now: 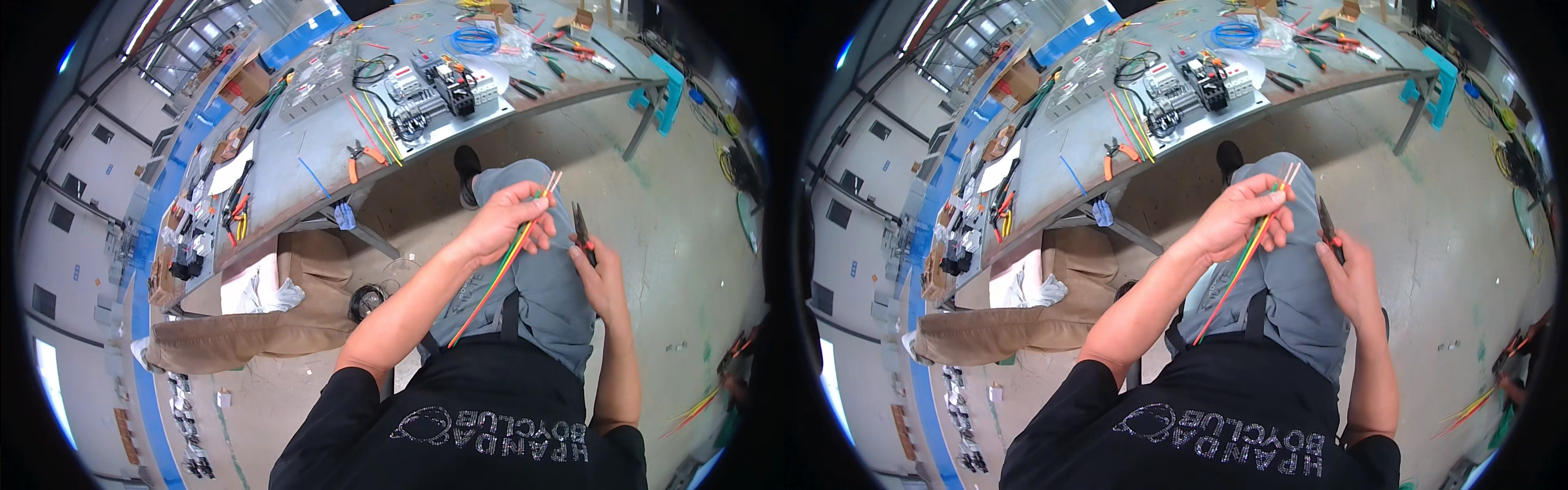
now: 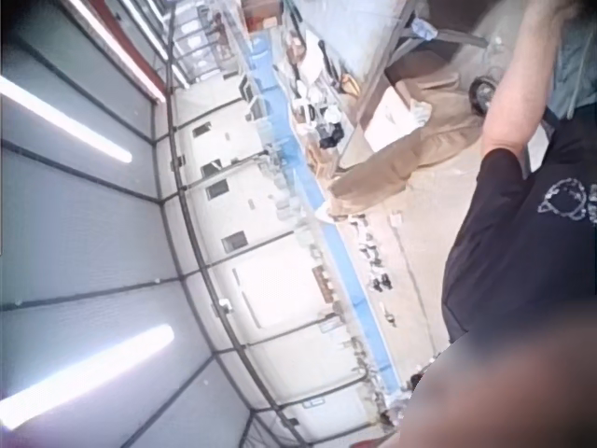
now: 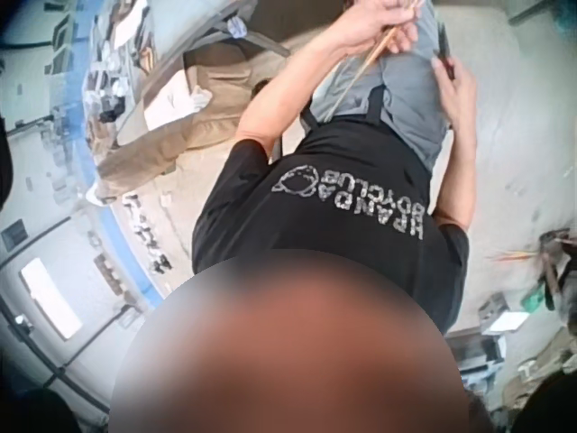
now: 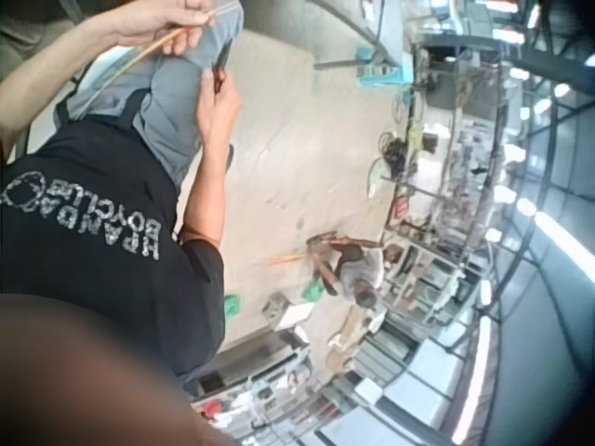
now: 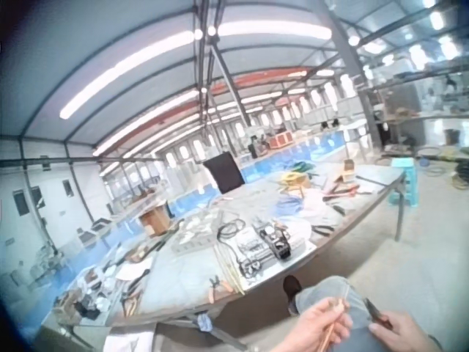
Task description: The person strips the insulation from several colored electrical wires using pliers and a knife. They hold the wires in one hand and use the tools in the other to remove the outer coating, then place the stripped wires on the workbench.
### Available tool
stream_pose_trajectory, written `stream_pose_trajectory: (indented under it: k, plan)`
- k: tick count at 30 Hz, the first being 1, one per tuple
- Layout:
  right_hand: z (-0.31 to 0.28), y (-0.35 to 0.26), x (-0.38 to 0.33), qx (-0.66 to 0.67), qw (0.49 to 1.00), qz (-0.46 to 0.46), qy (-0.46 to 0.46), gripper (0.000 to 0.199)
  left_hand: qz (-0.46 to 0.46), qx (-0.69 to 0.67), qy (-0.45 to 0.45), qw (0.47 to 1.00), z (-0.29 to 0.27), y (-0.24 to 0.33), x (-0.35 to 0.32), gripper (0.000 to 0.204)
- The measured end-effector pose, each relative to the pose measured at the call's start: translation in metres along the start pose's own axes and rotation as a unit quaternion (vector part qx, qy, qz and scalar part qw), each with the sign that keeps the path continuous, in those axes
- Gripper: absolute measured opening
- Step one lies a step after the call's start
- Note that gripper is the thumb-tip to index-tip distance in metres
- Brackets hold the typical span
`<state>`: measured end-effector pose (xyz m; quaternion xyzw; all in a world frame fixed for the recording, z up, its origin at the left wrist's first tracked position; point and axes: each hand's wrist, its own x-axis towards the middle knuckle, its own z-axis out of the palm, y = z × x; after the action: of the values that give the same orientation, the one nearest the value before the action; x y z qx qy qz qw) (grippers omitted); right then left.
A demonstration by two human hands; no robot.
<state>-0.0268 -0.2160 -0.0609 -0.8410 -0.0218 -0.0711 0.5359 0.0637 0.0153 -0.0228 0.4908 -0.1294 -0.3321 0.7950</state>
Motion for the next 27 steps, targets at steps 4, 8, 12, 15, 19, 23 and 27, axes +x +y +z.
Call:
stream_pose_trajectory:
  k: [4, 8, 12, 15, 19, 23, 27]
  plan:
    - [-0.007, -0.011, -0.002, -0.044, 0.999, -0.004, 0.0, 0.026, 0.022, -0.016, -0.024, 0.999, 0.007, 0.01, -0.006, 0.02]
    - [-0.006, -0.013, 0.001, -0.066, 0.995, -0.07, 0.019, 0.028, 0.012, 0.017, -0.017, 1.0, 0.019, 0.022, -0.019, 0.019]
    - [-0.008, -0.02, -0.003, -0.09, 0.988, -0.119, 0.035, 0.028, 0.003, 0.061, -0.002, 0.998, 0.032, 0.022, -0.024, 0.019]
    - [-0.011, -0.027, -0.009, -0.093, 0.988, -0.116, 0.045, 0.029, 0.006, 0.085, 0.002, 0.996, 0.034, 0.015, -0.025, 0.019]
    - [-0.012, -0.023, -0.012, -0.109, 0.984, -0.128, 0.05, 0.032, 0.003, 0.104, 0.004, 0.995, 0.033, 0.011, -0.025, 0.019]
    - [-0.011, -0.023, -0.013, -0.123, 0.981, -0.136, 0.063, 0.035, -0.001, 0.122, 0.02, 0.992, 0.035, 0.013, -0.026, 0.019]
    - [-0.009, -0.024, -0.014, -0.125, 0.98, -0.139, 0.07, 0.037, 0.002, 0.123, 0.024, 0.992, 0.03, 0.009, -0.027, 0.019]
